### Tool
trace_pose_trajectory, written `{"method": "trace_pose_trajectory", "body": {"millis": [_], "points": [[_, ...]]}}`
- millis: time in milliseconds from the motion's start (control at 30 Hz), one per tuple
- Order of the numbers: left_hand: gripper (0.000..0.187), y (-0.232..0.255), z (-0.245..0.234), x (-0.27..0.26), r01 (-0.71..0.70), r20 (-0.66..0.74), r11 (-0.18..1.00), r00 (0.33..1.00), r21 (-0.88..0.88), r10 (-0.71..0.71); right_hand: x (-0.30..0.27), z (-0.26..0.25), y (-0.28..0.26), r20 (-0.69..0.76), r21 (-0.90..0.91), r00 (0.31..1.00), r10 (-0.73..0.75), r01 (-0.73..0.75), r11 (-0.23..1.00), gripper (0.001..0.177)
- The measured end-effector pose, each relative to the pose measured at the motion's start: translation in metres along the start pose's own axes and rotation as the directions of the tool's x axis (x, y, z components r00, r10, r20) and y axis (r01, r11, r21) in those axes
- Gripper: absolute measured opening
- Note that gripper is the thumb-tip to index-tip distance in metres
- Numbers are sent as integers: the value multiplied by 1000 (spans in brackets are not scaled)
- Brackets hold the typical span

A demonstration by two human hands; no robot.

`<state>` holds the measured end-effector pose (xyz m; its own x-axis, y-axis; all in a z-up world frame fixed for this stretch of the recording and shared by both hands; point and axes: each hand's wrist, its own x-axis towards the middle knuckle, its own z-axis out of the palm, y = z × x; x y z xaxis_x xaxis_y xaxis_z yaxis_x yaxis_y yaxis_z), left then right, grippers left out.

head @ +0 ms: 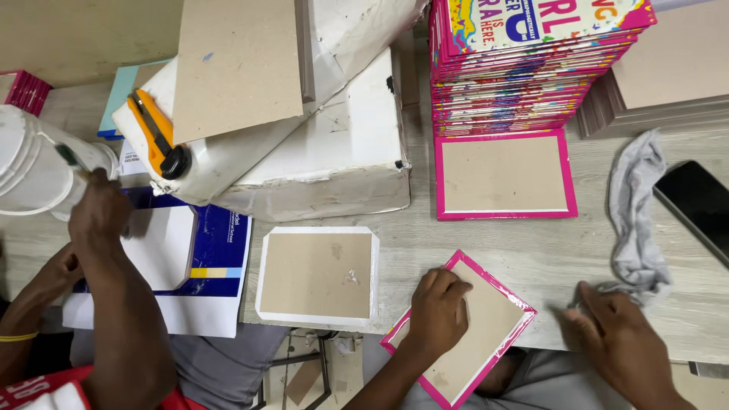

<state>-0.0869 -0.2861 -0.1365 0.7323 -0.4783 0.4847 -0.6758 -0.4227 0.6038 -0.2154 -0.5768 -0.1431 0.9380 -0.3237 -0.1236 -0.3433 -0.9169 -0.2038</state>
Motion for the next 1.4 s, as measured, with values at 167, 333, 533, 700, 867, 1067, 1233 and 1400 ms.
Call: {"method": "trace_pose_trajectory", "body": {"millis": [167,333,533,700,867,1067,1233,1400], "points": [[31,12,-10,10,128,-71,988,990,82,-122,1,-34,-30,-349,359,935,55,80,930,50],[27,10,-3,9,150,-77,975,987,163,-139,19,-14,-85,259,364,943,208,-295,884,45],[33,7,3,7,226,-65,949,974,218,-217,29,-26,-86,469,361,882,47,-240,901,47],[50,37,-42,48,392,33,908,920,-146,-392,19,-78,-86,245,781,954,-175,-88,618,34],[23,97,-99,88,360,124,737,926,-572,-356,-7,-159,-111,-262,824,962,79,181,538,19],[38,77,-41,74,207,-98,480,839,-852,-536,-2,-84,-108,-254,895,965,59,212,393,73],[47,86,-62,78,252,-35,454,845,-855,-534,-10,-87,-121,-318,921,942,109,279,273,67],[57,75,-64,79,240,24,337,844,-911,-536,-1,-100,-118,-352,870,936,21,318,377,64]]}}
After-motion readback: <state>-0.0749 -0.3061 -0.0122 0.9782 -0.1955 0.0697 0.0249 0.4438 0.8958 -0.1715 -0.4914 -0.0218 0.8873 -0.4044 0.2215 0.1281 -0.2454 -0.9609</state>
